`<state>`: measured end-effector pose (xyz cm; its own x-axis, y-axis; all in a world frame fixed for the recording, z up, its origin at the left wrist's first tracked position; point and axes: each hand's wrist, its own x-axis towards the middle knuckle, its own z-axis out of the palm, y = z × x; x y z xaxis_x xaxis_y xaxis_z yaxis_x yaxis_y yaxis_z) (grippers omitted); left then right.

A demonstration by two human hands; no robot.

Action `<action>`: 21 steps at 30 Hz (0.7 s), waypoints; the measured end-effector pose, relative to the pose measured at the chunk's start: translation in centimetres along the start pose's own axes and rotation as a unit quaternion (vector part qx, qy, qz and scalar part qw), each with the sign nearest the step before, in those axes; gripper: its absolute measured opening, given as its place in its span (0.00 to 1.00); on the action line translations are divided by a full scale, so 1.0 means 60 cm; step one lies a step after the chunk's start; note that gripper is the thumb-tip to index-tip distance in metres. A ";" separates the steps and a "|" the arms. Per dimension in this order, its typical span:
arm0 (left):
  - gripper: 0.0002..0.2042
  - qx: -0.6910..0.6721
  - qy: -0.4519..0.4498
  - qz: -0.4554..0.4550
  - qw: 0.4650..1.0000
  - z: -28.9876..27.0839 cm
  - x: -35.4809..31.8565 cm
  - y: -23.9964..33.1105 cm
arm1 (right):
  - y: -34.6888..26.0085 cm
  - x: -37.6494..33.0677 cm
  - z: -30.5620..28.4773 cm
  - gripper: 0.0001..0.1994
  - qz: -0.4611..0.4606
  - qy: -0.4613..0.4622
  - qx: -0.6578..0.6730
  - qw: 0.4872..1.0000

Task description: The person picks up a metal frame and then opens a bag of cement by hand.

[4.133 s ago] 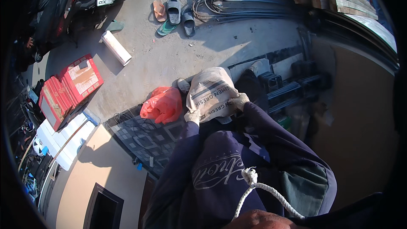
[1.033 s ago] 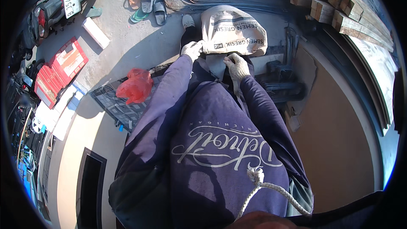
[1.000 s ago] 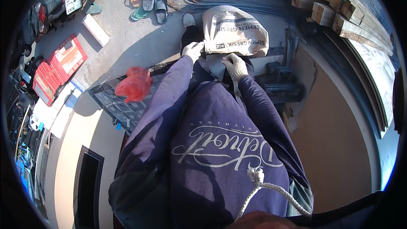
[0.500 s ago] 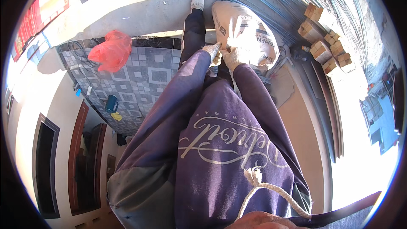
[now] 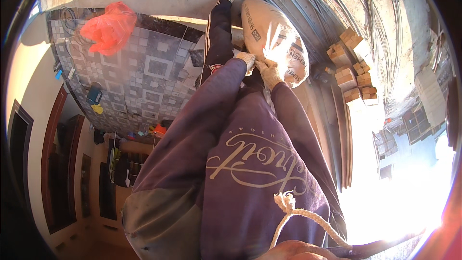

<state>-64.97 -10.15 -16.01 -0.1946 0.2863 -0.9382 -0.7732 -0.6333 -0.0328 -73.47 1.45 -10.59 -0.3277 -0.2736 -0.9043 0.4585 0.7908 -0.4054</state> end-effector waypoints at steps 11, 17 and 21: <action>0.14 -0.330 -0.178 -0.074 0.924 -0.018 0.003 -0.034 | -0.136 -0.052 -0.036 0.08 0.004 -0.041 -0.142 0.989; 0.16 -0.345 -0.181 -0.050 0.919 -0.039 -0.018 -0.052 | -0.117 -0.061 -0.103 0.09 0.035 -0.050 -0.164 0.985; 0.10 -0.480 -0.301 0.018 0.824 -0.065 0.029 -0.098 | -0.134 -0.058 -0.046 0.15 0.090 -0.068 -0.213 0.971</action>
<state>-58.39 -8.74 -18.83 -0.6938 0.3770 -0.6136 0.0175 -0.8429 -0.5377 -78.30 -2.47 -3.82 -0.1488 -0.1576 -0.9762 0.1051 0.9791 -0.1741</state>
